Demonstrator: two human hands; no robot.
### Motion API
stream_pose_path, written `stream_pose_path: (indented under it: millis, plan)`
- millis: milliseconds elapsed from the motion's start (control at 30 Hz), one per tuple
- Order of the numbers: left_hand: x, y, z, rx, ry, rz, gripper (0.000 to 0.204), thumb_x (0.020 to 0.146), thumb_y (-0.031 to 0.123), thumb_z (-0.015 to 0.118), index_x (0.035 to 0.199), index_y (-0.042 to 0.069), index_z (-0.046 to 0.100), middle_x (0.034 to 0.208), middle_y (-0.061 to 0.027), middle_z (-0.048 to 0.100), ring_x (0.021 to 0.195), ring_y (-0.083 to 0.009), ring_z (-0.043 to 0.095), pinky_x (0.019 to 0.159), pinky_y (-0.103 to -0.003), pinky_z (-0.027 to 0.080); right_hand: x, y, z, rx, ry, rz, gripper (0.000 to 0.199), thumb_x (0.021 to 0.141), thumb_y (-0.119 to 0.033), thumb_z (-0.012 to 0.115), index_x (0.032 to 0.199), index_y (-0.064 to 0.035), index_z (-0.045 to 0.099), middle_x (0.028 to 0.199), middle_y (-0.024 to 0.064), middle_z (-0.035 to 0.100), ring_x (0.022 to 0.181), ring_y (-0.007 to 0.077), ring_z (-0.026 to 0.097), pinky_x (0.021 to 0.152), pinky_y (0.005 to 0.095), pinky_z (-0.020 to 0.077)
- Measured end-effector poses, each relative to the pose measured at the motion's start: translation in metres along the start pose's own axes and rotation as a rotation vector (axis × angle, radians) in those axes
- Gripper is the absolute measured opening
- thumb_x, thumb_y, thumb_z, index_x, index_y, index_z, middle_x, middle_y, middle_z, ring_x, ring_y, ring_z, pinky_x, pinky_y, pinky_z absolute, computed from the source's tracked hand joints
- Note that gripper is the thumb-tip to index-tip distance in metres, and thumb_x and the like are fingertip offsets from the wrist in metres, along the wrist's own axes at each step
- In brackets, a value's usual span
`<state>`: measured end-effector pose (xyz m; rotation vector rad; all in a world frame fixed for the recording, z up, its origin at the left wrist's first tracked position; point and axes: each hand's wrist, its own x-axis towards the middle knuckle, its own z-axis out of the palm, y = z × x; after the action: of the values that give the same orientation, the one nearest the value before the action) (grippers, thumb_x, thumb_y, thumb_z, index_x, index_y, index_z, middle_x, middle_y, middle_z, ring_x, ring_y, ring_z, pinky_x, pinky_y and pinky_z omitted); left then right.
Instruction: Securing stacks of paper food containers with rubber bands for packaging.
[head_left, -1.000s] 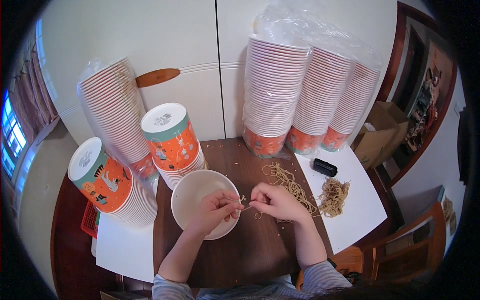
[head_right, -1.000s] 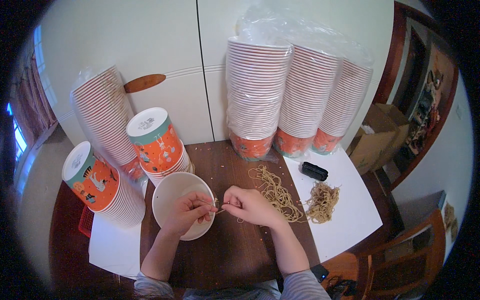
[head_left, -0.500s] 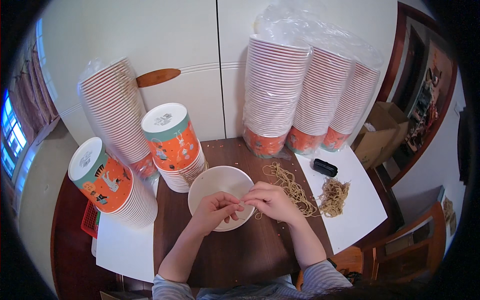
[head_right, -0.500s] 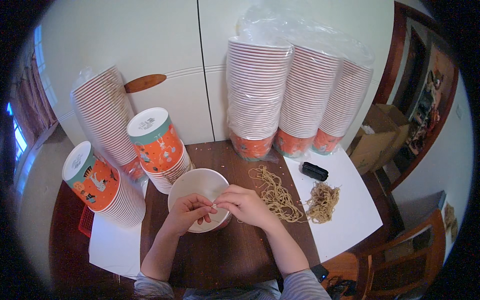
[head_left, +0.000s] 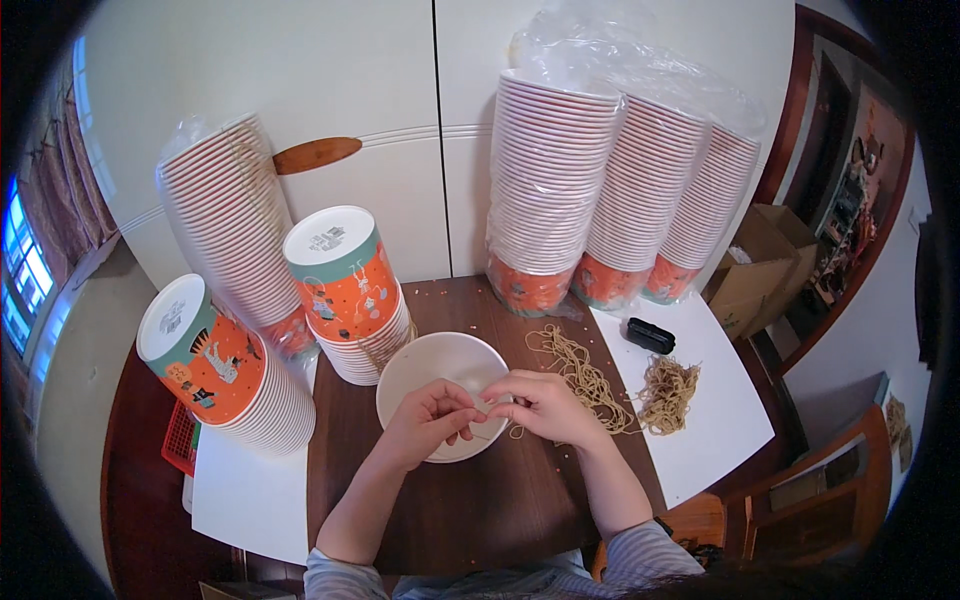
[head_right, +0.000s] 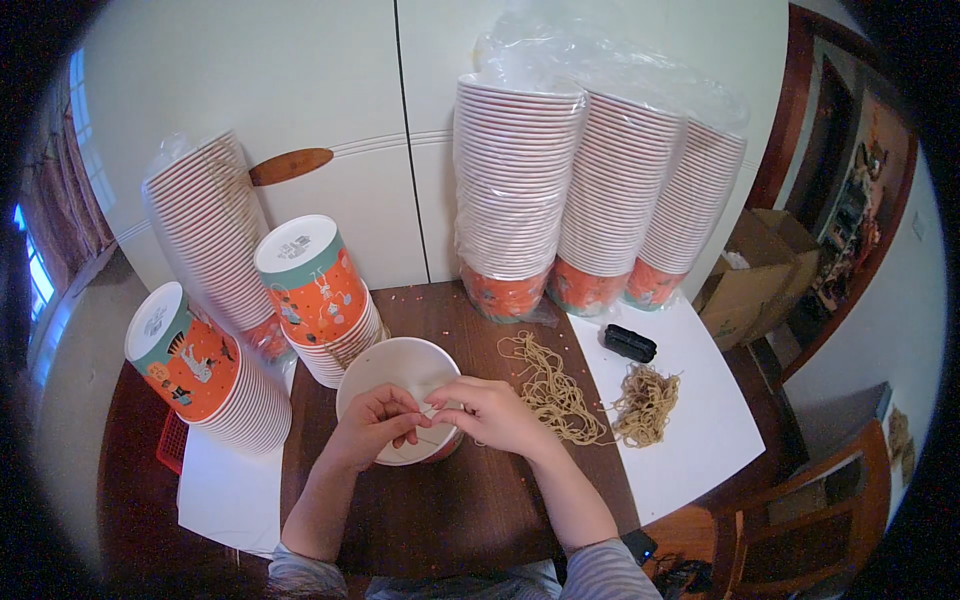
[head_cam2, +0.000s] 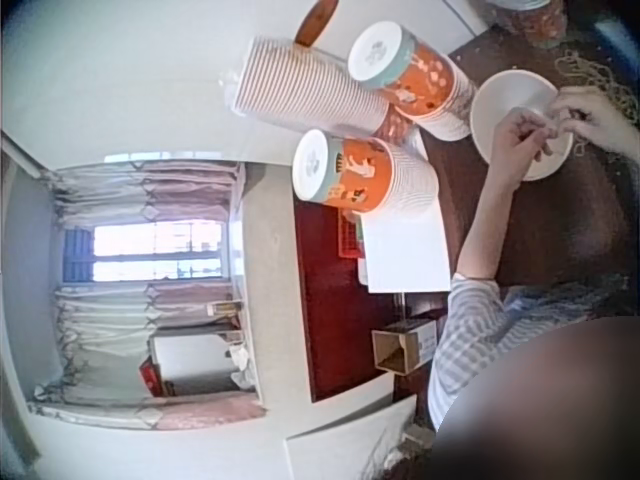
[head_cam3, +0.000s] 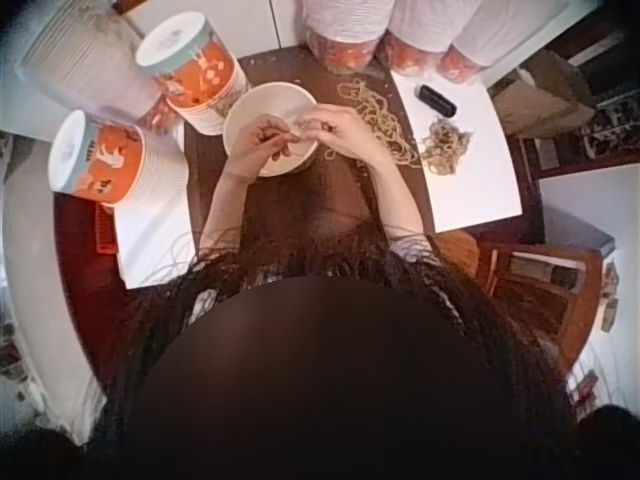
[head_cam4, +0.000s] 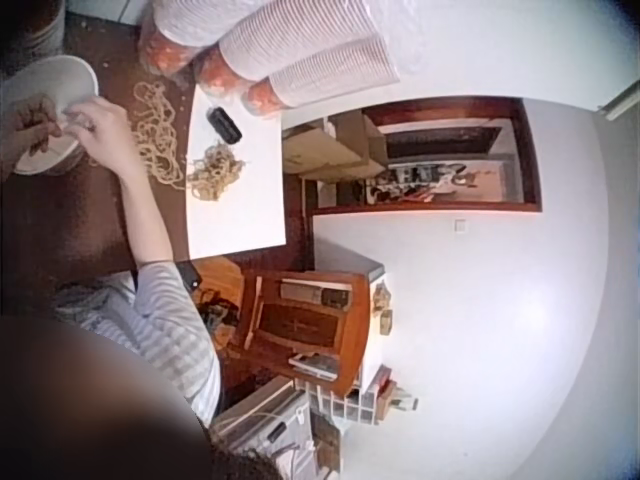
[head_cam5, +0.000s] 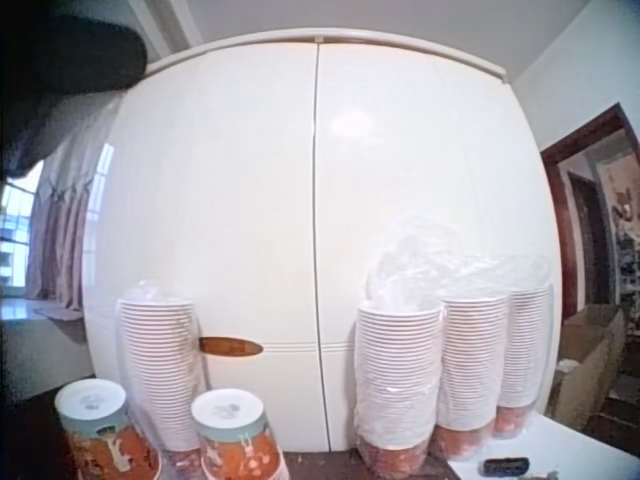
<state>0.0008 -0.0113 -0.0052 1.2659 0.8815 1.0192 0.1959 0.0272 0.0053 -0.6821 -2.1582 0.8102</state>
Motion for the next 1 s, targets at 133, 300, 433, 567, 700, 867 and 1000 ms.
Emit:
stream_pose_path:
  millis: [133,300,433,567,700,867,1000]
  plan:
    - [0.0,0.001,-0.001,-0.016,-0.013,0.002,0.01,0.081,0.006,0.057,0.086,0.004,0.049,0.08,-0.0061,0.062,0.062,-0.0067,0.054,0.05,-0.017,0.04,0.001,0.002,0.0,-0.007,0.005,-0.022,0.012,0.076,-0.012,0.061,0.085,-0.0043,0.06,0.08,0.0071,0.059,0.074,0.0227,0.059,0.064,0.0304,0.0473]
    - [0.0,0.0,-0.001,-0.021,-0.018,0.0,0.012,0.081,0.007,0.057,0.091,0.002,0.052,0.08,-0.0057,0.062,0.062,-0.0065,0.054,0.05,-0.017,0.04,0.001,0.001,0.002,-0.025,0.039,-0.069,0.009,0.076,-0.011,0.059,0.082,-0.004,0.06,0.078,0.0077,0.058,0.071,0.0237,0.059,0.062,0.0312,0.047]
    - [-0.001,0.0,0.001,0.061,0.004,-0.026,0.015,0.082,0.009,0.057,0.093,0.0,0.056,0.077,-0.0046,0.062,0.061,-0.0054,0.053,0.051,-0.017,0.041,0.001,0.001,0.003,-0.091,0.057,-0.067,0.008,0.078,-0.01,0.057,0.082,-0.0046,0.059,0.077,0.0093,0.057,0.071,0.0263,0.058,0.061,0.0327,0.0472]
    - [-0.002,-0.001,0.004,0.163,0.037,-0.023,0.013,0.082,0.011,0.056,0.088,-0.001,0.059,0.071,-0.003,0.06,0.057,-0.0042,0.052,0.05,-0.017,0.042,0.0,-0.001,0.005,-0.15,0.075,-0.053,0.008,0.08,-0.012,0.054,0.084,-0.0048,0.055,0.078,0.0115,0.055,0.071,0.0307,0.058,0.059,0.0361,0.0473]
    - [-0.002,-0.004,0.002,0.193,0.039,0.001,0.015,0.083,0.014,0.056,0.088,0.0,0.06,0.069,-0.0014,0.059,0.057,-0.0033,0.051,0.048,-0.017,0.041,0.0,-0.001,0.008,-0.211,0.06,-0.019,0.01,0.081,-0.015,0.053,0.083,-0.005,0.053,0.079,0.0124,0.054,0.07,0.0324,0.057,0.058,0.0384,0.0472]
    - [-0.003,-0.002,0.003,0.206,0.046,0.005,0.014,0.083,0.014,0.056,0.085,0.0,0.059,0.069,-0.0016,0.059,0.057,-0.0038,0.052,0.05,-0.017,0.042,0.001,-0.003,0.011,-0.288,0.095,-0.034,0.014,0.081,-0.019,0.053,0.08,-0.0047,0.052,0.077,0.0124,0.053,0.066,0.0324,0.057,0.056,0.0396,0.0467]
    - [-0.002,-0.007,0.003,0.216,0.06,0.061,0.012,0.082,0.011,0.057,0.084,-0.001,0.058,0.07,-0.0024,0.059,0.06,-0.0049,0.054,0.053,-0.018,0.044,0.001,0.001,0.014,-0.31,0.106,-0.037,0.016,0.081,-0.02,0.054,0.078,-0.0045,0.052,0.075,0.0119,0.053,0.065,0.032,0.057,0.055,0.0394,0.0464]
